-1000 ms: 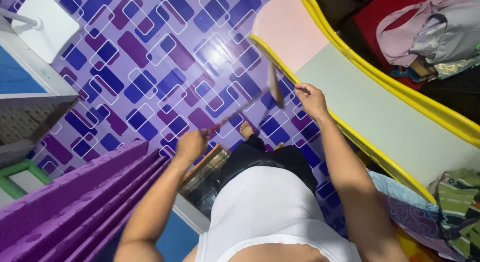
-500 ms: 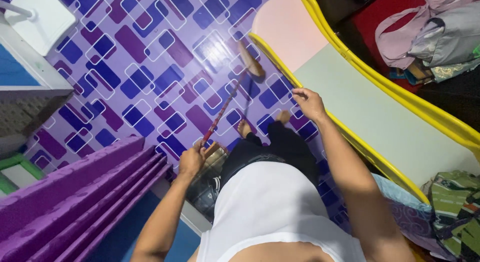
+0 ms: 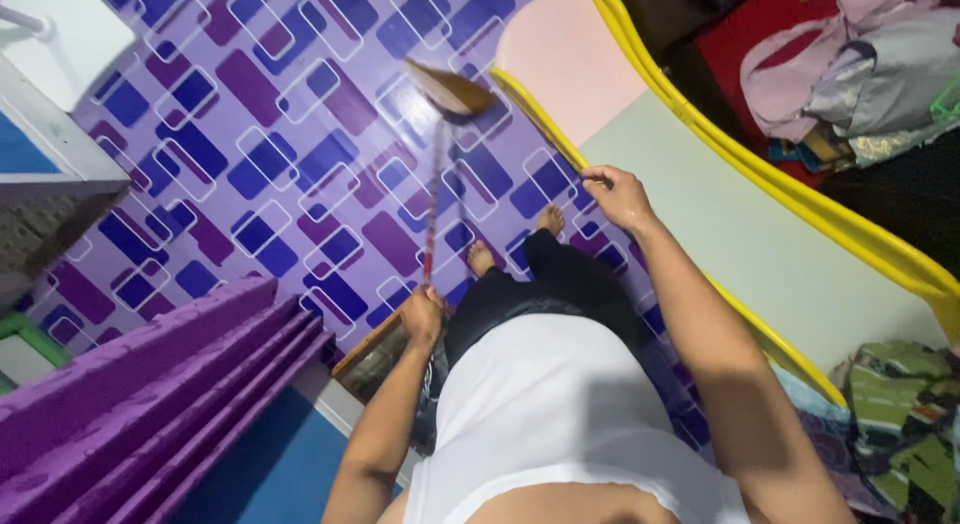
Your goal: The person sweeps debris across a patterned floor using a broom, moving around a baby walker, a fan, and several toys.
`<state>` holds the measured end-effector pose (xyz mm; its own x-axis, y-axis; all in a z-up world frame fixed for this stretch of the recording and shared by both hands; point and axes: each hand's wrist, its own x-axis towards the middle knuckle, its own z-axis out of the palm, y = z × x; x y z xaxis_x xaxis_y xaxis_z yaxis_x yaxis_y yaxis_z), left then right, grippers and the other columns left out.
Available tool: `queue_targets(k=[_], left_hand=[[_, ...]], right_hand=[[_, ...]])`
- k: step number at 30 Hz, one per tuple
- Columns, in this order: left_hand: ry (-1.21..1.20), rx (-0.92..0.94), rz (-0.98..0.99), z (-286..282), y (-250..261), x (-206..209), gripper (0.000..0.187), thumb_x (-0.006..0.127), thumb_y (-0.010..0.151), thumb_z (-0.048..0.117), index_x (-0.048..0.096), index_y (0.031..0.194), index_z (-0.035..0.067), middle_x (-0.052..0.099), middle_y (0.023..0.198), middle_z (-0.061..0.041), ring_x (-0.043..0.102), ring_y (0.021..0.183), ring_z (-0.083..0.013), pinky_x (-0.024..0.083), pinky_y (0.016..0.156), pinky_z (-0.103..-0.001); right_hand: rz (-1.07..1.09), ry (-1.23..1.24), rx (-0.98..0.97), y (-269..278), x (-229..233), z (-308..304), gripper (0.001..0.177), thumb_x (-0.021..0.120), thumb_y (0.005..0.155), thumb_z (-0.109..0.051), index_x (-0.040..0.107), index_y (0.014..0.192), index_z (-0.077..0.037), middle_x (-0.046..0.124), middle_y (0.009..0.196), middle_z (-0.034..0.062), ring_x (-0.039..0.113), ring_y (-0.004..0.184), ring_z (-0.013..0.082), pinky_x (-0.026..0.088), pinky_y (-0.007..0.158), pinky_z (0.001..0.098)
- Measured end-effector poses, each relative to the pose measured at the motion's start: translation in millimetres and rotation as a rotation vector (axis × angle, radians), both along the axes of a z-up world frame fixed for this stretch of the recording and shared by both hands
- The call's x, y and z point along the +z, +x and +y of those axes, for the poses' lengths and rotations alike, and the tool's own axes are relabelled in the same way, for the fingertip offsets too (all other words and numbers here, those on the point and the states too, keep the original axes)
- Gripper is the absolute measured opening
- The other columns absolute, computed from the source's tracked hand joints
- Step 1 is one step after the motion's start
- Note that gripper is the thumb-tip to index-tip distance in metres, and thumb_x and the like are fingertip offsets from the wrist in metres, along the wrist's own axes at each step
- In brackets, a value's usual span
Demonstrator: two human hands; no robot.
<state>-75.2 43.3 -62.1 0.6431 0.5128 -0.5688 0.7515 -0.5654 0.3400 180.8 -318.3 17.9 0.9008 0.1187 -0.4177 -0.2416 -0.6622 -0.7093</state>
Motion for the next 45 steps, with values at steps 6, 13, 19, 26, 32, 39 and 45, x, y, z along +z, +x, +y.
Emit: queue_targets(k=[6, 13, 19, 26, 32, 39, 45], left_hand=[[0.101, -0.031, 0.039, 45, -25, 53, 0.035, 0.055, 0.101, 0.040, 0.068, 0.117, 0.011, 0.074, 0.090, -0.024, 0.071, 0.087, -0.0475, 0.054, 0.078, -0.058], [-0.063, -0.003, -0.005, 47, -43, 96, 0.034, 0.059, 0.095, 0.031, 0.072, 0.121, 0.014, 0.073, 0.098, -0.025, 0.070, 0.094, -0.0461, 0.055, 0.083, -0.055], [-0.191, 0.164, 0.067, 31, 31, 39, 0.033, 0.058, 0.096, 0.034, 0.075, 0.113, 0.011, 0.073, 0.101, -0.025, 0.070, 0.101, -0.0440, 0.054, 0.089, -0.052], [-0.085, 0.181, -0.054, 49, 240, -5, 0.047, 0.053, 0.101, 0.043, 0.074, 0.108, 0.002, 0.072, 0.099, -0.029, 0.070, 0.100, -0.0471, 0.054, 0.089, -0.055], [0.039, 0.011, -0.047, 75, 325, 89, 0.037, 0.057, 0.098, 0.037, 0.073, 0.112, 0.006, 0.071, 0.100, -0.028, 0.066, 0.099, -0.0498, 0.051, 0.086, -0.058], [-0.067, -0.226, -0.162, 71, 490, 87, 0.031, 0.058, 0.097, 0.032, 0.075, 0.111, 0.010, 0.072, 0.099, -0.027, 0.070, 0.098, -0.0458, 0.055, 0.087, -0.053], [0.076, -0.430, 0.003, 83, 612, 64, 0.026, 0.060, 0.090, 0.018, 0.079, 0.106, 0.010, 0.075, 0.102, -0.023, 0.071, 0.099, -0.0424, 0.056, 0.089, -0.052]], right_hand=[[0.024, 0.011, 0.012, -9, -19, -4, 0.028, 0.073, 0.094, -0.020, 0.075, 0.119, -0.008, 0.078, 0.108, 0.0082, 0.071, 0.098, 0.0158, 0.054, 0.089, 0.0297], [0.015, 0.081, 0.018, -1, -22, 20, 0.030, 0.073, 0.093, -0.019, 0.074, 0.121, -0.008, 0.077, 0.107, 0.0068, 0.070, 0.096, 0.0140, 0.054, 0.087, 0.0287], [0.032, 0.096, 0.037, 46, -26, 46, 0.029, 0.073, 0.094, -0.020, 0.075, 0.120, -0.008, 0.077, 0.105, 0.0053, 0.070, 0.093, 0.0121, 0.054, 0.086, 0.0270], [0.158, 0.246, -0.050, 153, -44, 69, 0.026, 0.069, 0.096, -0.018, 0.073, 0.120, -0.007, 0.077, 0.101, 0.0051, 0.071, 0.089, 0.0108, 0.057, 0.082, 0.0261], [0.061, 0.318, -0.034, 261, -59, 60, 0.024, 0.066, 0.097, -0.014, 0.073, 0.119, -0.005, 0.076, 0.107, 0.0054, 0.072, 0.093, 0.0114, 0.056, 0.080, 0.0258], [0.053, 0.359, -0.088, 361, -66, 53, 0.023, 0.063, 0.099, -0.010, 0.071, 0.119, -0.003, 0.076, 0.107, 0.0061, 0.072, 0.094, 0.0136, 0.057, 0.080, 0.0277], [0.036, 0.324, -0.146, 408, -65, 73, 0.025, 0.063, 0.096, -0.008, 0.072, 0.118, -0.002, 0.077, 0.108, 0.0080, 0.072, 0.096, 0.0147, 0.056, 0.084, 0.0282]])
